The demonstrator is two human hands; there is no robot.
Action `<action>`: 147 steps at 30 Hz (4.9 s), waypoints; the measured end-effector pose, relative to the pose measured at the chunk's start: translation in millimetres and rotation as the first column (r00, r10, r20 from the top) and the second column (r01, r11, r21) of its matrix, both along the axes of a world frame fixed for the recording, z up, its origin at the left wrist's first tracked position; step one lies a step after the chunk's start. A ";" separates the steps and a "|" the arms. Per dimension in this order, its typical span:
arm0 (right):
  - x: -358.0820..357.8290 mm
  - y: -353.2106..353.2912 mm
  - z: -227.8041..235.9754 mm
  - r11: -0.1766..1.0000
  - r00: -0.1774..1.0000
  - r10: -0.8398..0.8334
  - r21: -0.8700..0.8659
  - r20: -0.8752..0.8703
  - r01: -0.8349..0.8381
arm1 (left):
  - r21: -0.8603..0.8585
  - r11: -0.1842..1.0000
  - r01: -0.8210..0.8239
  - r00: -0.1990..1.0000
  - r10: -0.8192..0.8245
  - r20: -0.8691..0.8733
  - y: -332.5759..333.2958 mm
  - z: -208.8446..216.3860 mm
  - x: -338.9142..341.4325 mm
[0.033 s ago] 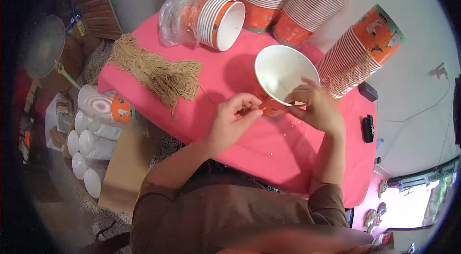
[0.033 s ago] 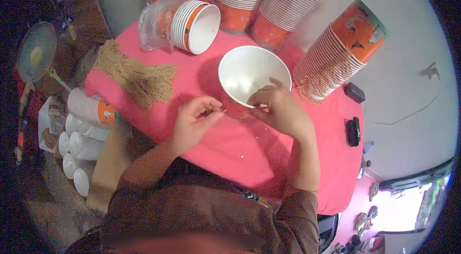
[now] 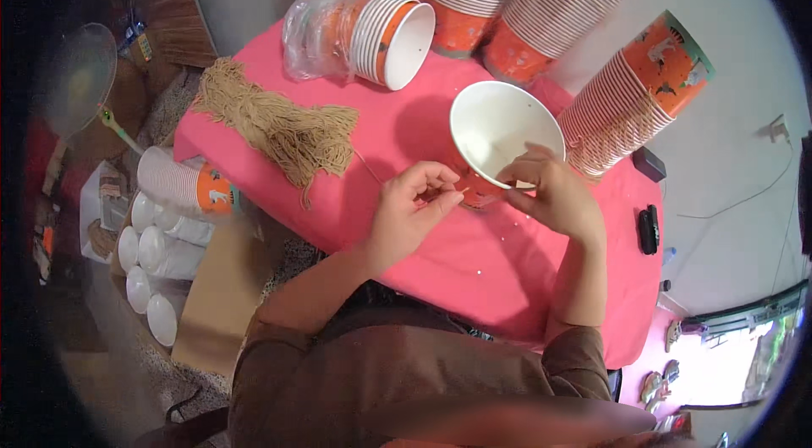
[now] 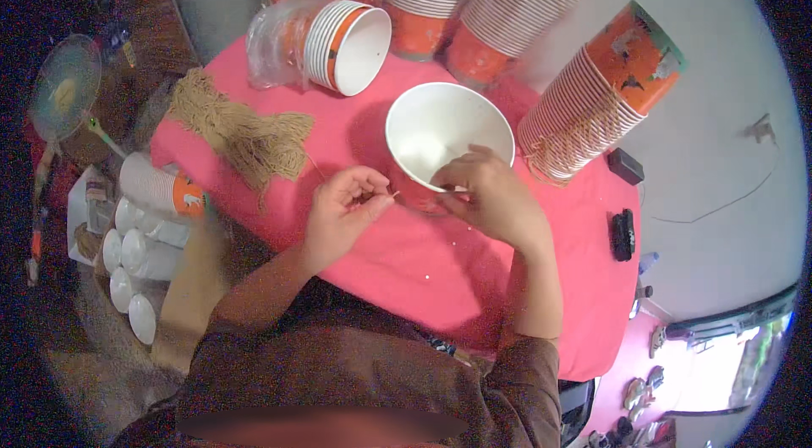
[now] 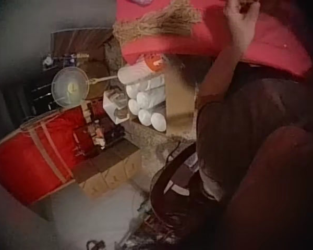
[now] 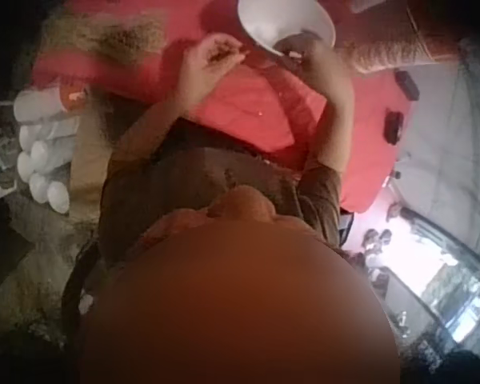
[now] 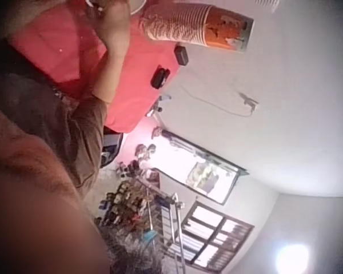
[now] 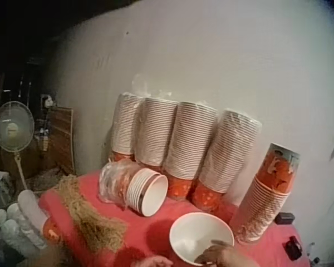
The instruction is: Attaching string handles to paper buckets at a workstation.
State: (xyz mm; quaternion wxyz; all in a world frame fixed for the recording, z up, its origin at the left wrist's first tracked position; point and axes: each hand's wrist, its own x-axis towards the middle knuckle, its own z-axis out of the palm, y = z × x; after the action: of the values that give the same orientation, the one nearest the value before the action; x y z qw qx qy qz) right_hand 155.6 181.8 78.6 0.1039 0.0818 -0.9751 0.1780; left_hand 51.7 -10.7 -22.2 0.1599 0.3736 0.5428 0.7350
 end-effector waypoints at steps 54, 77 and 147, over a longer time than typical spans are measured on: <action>63.4 94.1 37.3 0.657 0.742 -0.581 0.344 -0.336 0.671 | 0.308 0.674 0.671 0.576 -0.736 0.355 -50.0 15.6 -56.6; -17.6 -8.6 31.2 0.965 0.994 0.106 -0.245 0.022 -0.097 | 0.155 0.982 0.107 0.923 -0.156 0.352 2.2 27.2 -24.9; -39.2 -33.8 -1.0 0.980 0.982 0.073 -0.168 -0.174 -0.102 | 0.176 0.970 -0.170 0.984 0.176 -0.020 8.1 9.1 -10.0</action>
State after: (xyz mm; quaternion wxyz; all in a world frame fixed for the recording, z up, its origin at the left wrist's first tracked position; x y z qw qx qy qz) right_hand 116.4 148.1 77.5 0.1839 0.1298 -0.9388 0.2606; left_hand 41.7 -2.6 -13.1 0.0525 0.3504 0.5100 0.7838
